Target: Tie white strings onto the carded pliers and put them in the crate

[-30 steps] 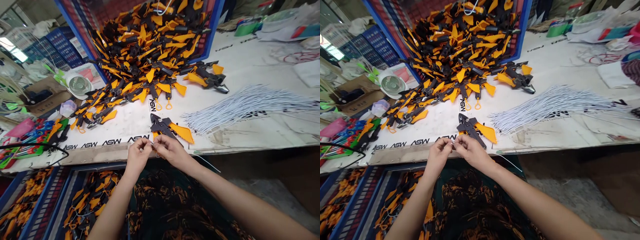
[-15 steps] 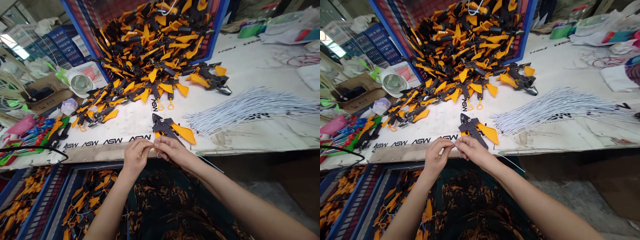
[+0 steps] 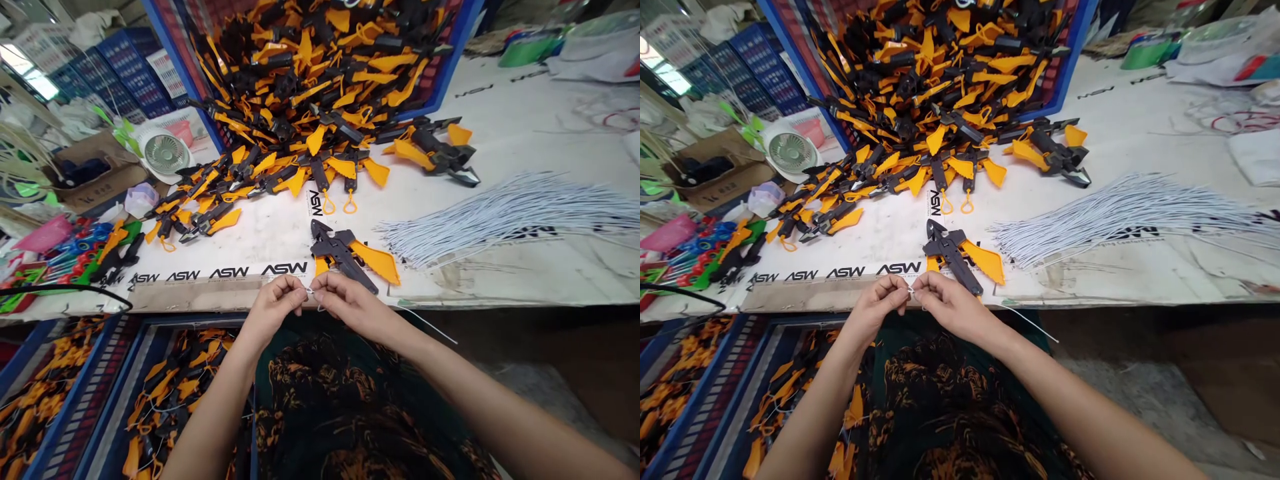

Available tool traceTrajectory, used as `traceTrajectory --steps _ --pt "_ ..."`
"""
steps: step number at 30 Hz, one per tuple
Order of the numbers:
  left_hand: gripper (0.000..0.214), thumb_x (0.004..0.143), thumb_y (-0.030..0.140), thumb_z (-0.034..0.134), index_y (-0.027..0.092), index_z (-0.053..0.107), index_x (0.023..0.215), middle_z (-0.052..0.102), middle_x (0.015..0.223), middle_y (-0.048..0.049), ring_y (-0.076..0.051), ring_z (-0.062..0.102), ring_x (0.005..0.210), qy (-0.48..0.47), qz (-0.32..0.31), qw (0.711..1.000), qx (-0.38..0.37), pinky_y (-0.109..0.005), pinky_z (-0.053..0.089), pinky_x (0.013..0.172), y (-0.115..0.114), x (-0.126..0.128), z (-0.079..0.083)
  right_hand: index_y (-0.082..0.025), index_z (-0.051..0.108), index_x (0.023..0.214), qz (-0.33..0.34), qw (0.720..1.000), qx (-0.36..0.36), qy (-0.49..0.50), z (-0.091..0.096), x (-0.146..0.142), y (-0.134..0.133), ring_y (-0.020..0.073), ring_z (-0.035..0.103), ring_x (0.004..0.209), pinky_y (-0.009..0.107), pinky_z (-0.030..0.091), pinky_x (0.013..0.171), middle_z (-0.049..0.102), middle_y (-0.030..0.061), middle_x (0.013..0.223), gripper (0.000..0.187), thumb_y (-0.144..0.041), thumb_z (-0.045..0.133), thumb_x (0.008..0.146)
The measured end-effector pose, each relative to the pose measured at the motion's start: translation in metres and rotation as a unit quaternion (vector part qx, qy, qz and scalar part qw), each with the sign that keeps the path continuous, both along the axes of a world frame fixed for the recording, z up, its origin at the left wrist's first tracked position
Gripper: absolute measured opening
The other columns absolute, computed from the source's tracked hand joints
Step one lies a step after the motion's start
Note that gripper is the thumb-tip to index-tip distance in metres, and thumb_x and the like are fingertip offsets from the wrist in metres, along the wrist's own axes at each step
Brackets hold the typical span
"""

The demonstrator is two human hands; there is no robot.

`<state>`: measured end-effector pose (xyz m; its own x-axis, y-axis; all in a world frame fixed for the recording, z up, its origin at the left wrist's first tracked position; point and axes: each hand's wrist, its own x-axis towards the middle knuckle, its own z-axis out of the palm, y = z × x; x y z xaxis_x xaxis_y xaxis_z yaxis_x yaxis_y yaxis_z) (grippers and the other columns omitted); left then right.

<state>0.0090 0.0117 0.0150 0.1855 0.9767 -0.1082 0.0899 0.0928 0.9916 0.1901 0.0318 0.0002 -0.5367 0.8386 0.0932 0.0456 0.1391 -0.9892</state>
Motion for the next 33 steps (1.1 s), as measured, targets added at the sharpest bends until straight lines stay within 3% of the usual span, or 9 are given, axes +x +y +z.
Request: traceTrajectory --steps 8,12,14,16,19,21,26,29,33 --pt "0.029 0.083 0.044 0.066 0.017 0.055 0.081 0.052 0.068 0.0039 -0.009 0.05 0.057 0.021 0.034 0.999 0.027 -0.024 0.04 0.06 -0.004 0.003 -0.008 -0.019 0.061 0.082 -0.083 0.991 0.027 -0.1 -0.007 0.0 0.0 0.0127 0.046 0.058 0.025 0.034 0.055 0.055 -0.0018 0.068 0.024 -0.041 0.053 0.089" --pt "0.015 0.093 0.033 0.054 0.018 0.056 0.091 0.062 0.084 -0.0017 -0.012 0.059 0.068 0.157 0.038 0.974 0.161 -0.027 0.047 0.066 -0.006 -0.002 -0.014 -0.02 0.061 0.083 -0.102 0.987 0.049 -0.116 -0.003 0.003 -0.002 0.014 0.051 0.061 0.026 0.038 0.058 0.061 -0.0003 0.071 0.02 -0.036 0.053 0.089" --pt "0.014 0.094 0.029 0.055 0.02 0.057 0.105 0.066 0.109 -0.0086 -0.017 0.063 0.088 0.264 0.019 0.916 0.303 -0.03 0.049 0.076 -0.005 -0.004 -0.015 -0.02 0.061 0.083 -0.093 0.99 0.04 -0.101 -0.002 0.003 -0.003 0.0149 0.054 0.065 0.027 0.04 0.062 0.062 0.0003 0.074 0.021 -0.036 0.051 0.09" --pt "0.019 0.093 0.024 0.059 0.021 0.057 0.112 0.066 0.117 -0.0101 -0.02 0.063 0.1 0.368 0.0 0.822 0.434 -0.033 0.047 0.081 -0.002 -0.006 -0.014 -0.019 0.06 0.082 -0.079 0.993 0.022 -0.079 -0.002 0.002 -0.003 0.0152 0.054 0.067 0.027 0.041 0.063 0.062 0.0003 0.075 0.022 -0.037 0.051 0.09" --pt "0.011 0.093 0.016 0.059 0.021 0.06 0.103 0.072 0.097 -0.005 -0.018 0.065 0.086 0.458 -0.008 0.708 0.538 -0.032 0.043 0.075 0.002 -0.009 -0.005 -0.019 0.06 0.081 -0.072 0.995 0.017 -0.066 0.0 0.002 -0.002 0.0155 0.055 0.07 0.027 0.041 0.065 0.062 -0.0001 0.075 0.022 -0.037 0.051 0.09" --pt "0.008 0.093 0.014 0.058 0.021 0.06 0.097 0.073 0.09 -0.0028 -0.016 0.064 0.078 0.479 -0.022 0.679 0.557 -0.032 0.041 0.073 0.003 -0.012 0.004 -0.019 0.059 0.08 -0.073 0.994 0.029 -0.078 0.003 0.004 -0.002 0.0152 0.055 0.07 0.026 0.04 0.064 0.061 -0.0008 0.073 0.02 -0.035 0.051 0.09" --pt "0.009 0.092 0.013 0.057 0.021 0.061 0.09 0.075 0.087 -0.0005 -0.015 0.064 0.075 0.497 -0.046 0.679 0.539 -0.034 0.039 0.075 0.002 -0.022 0.017 -0.02 0.057 0.081 -0.072 0.99 0.063 -0.101 0.009 0.011 -0.009 0.0134 0.052 0.063 0.025 0.037 0.058 0.057 -0.0028 0.066 0.018 -0.03 0.05 0.093" --pt "0.01 0.095 0.016 0.055 0.022 0.063 0.091 0.076 0.09 0.0 -0.015 0.067 0.08 0.505 -0.068 0.704 0.494 -0.034 0.04 0.076 0.009 -0.033 0.015 -0.02 0.058 0.095 -0.08 0.986 0.122 -0.079 0.007 0.023 -0.019 0.0119 0.056 0.065 0.025 0.043 0.063 0.065 0.0021 0.089 0.011 -0.027 0.049 0.094" --pt "0.028 0.086 0.043 0.069 0.025 0.066 0.107 0.075 0.108 -0.0032 -0.022 0.068 0.095 0.55 -0.115 0.738 0.373 -0.039 0.042 0.084 0.025 -0.048 0.022 -0.021 0.058 0.107 -0.173 0.964 0.163 -0.116 -0.006 0.064 -0.031 0.0121 0.061 0.066 0.027 0.049 0.065 0.066 0.007 0.108 0.016 -0.024 0.047 0.095"
